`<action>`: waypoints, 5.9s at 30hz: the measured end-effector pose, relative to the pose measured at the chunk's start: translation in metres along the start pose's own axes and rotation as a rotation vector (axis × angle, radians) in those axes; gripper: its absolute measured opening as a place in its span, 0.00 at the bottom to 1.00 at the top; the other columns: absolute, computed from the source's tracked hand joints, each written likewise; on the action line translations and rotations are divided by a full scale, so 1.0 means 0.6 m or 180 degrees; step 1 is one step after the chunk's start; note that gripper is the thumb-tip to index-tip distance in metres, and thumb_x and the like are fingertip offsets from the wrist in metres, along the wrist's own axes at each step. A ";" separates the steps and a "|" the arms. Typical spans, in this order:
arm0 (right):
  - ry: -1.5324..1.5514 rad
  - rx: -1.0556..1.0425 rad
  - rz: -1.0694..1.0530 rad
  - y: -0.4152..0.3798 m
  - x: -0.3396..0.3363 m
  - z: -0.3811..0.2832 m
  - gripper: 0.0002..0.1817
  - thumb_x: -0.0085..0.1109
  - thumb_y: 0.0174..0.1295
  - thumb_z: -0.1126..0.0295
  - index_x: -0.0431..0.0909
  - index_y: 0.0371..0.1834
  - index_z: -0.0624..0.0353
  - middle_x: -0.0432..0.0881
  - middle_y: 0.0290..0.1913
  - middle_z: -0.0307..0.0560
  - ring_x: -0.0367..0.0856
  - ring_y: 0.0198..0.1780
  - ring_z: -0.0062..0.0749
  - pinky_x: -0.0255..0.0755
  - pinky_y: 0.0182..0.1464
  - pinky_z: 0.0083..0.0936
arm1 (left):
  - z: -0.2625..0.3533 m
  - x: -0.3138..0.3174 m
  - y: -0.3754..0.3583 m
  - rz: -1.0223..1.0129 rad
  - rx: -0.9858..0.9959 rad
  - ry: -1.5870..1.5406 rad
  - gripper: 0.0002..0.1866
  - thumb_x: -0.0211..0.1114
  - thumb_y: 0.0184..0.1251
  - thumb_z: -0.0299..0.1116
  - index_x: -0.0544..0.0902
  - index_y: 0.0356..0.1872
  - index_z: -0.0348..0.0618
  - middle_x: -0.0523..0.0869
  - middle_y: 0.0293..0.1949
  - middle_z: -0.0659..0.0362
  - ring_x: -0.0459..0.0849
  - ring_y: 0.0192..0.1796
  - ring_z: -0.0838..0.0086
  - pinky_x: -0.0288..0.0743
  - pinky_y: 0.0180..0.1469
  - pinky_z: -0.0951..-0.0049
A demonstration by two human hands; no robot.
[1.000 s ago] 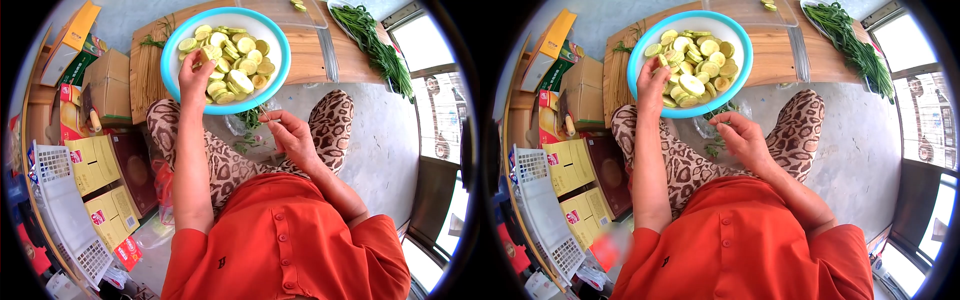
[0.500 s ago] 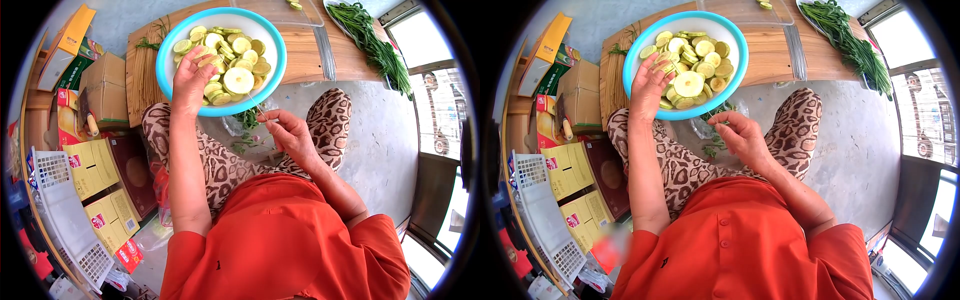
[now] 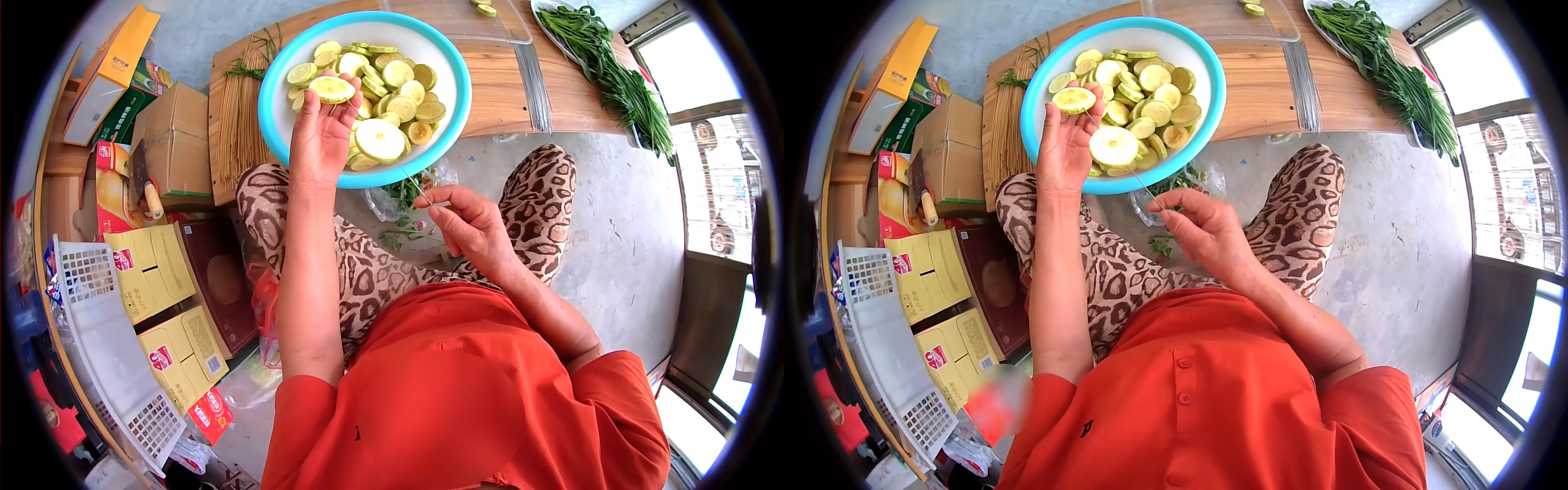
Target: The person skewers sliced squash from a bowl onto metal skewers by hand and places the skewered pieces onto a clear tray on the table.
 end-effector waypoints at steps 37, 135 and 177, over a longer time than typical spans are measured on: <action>0.0009 -0.0026 0.0122 0.004 0.019 -0.008 0.10 0.50 0.70 0.70 0.78 0.47 0.60 0.68 0.17 0.28 0.60 0.16 0.08 0.54 0.19 0.11 | -0.005 0.012 -0.006 -0.0134 0.0117 -0.0024 0.24 0.64 0.66 0.39 0.72 0.59 0.37 0.77 0.55 0.50 0.74 0.61 0.59 0.71 0.64 0.64; 0.0300 -0.0178 0.0082 0.089 0.081 0.016 0.11 0.52 0.69 0.68 0.77 0.49 0.60 0.68 0.18 0.30 0.62 0.19 0.11 0.56 0.21 0.14 | -0.016 0.016 -0.014 0.0630 0.0318 -0.0322 0.26 0.35 0.75 0.48 0.73 0.56 0.38 0.81 0.47 0.53 0.80 0.44 0.66 0.77 0.43 0.66; -0.3207 -0.0062 0.2251 0.556 -0.450 -0.021 0.16 0.59 0.54 0.59 0.81 0.44 0.51 0.84 0.41 0.54 0.81 0.48 0.47 0.73 0.49 0.40 | -0.056 0.040 -0.014 0.0876 -0.0728 0.0760 0.26 0.44 0.74 0.49 0.71 0.59 0.35 0.79 0.46 0.54 0.78 0.41 0.72 0.73 0.46 0.70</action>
Point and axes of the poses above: each hand's wrist, its own y-axis towards the middle knuckle, its own x-axis out of the palm, z = x × y, the point moved 1 cm from there along y, towards the middle knuckle
